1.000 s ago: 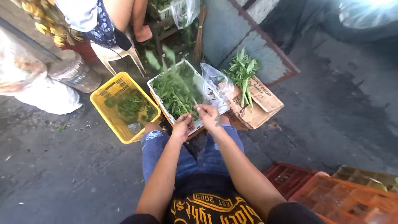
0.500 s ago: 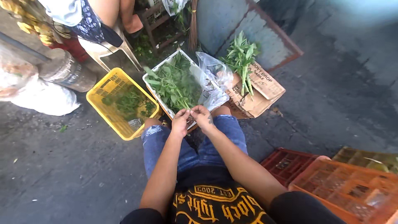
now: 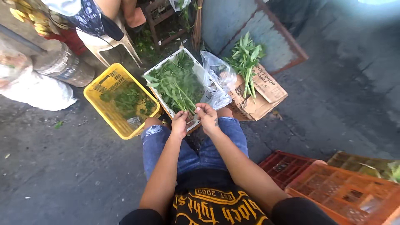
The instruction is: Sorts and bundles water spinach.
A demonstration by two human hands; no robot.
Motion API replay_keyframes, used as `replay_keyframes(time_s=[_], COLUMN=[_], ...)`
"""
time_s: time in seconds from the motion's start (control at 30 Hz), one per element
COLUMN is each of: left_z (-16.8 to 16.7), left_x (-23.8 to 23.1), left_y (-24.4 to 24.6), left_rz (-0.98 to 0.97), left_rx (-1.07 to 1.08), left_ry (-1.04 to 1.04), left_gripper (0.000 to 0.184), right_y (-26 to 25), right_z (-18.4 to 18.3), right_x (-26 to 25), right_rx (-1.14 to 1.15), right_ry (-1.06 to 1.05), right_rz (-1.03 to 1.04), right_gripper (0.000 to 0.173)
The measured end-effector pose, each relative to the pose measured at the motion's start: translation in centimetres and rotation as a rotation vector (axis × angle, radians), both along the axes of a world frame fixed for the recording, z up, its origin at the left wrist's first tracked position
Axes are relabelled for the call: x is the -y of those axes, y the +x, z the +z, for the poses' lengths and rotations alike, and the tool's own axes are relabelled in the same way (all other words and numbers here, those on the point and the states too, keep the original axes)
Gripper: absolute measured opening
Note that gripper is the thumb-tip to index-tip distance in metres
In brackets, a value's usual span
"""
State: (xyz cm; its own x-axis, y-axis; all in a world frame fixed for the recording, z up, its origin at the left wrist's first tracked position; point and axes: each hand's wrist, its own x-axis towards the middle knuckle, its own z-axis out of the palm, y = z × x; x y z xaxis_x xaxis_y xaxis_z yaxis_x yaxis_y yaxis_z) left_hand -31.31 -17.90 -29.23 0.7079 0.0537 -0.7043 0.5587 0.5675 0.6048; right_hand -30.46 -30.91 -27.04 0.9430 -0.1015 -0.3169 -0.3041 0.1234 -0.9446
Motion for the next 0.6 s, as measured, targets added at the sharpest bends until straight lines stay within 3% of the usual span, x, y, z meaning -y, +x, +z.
replay_keyframes(time_s=[0.17, 0.4, 0.53, 0.6], left_z=[-0.3, -0.7, -1.3, -1.4], left_x=[-0.6, -1.3, -1.7, -1.5], left_y=[0.0, 0.1, -0.1, -0.1], left_rz=[0.005, -0.013, 0.013, 0.028], left_rx=[-0.001, 0.024, -0.056, -0.073], left_ry=[-0.051, -0.06, -0.108, -0.134], left_gripper=[0.02, 0.023, 0.021, 0.022], right_y=[0.6, 2.6, 4.8, 5.9], right_z=[0.3, 3.2, 7.2, 9.0], right_x=[0.6, 3.0, 5.3, 5.7], right_rx=[0.079, 0.201, 0.455, 0.519], right_ry=[0.28, 0.733, 0.621, 0.501], right_rz=[-0.079, 0.016, 0.142, 0.102], right_gripper=[0.022, 0.025, 0.03, 0.028])
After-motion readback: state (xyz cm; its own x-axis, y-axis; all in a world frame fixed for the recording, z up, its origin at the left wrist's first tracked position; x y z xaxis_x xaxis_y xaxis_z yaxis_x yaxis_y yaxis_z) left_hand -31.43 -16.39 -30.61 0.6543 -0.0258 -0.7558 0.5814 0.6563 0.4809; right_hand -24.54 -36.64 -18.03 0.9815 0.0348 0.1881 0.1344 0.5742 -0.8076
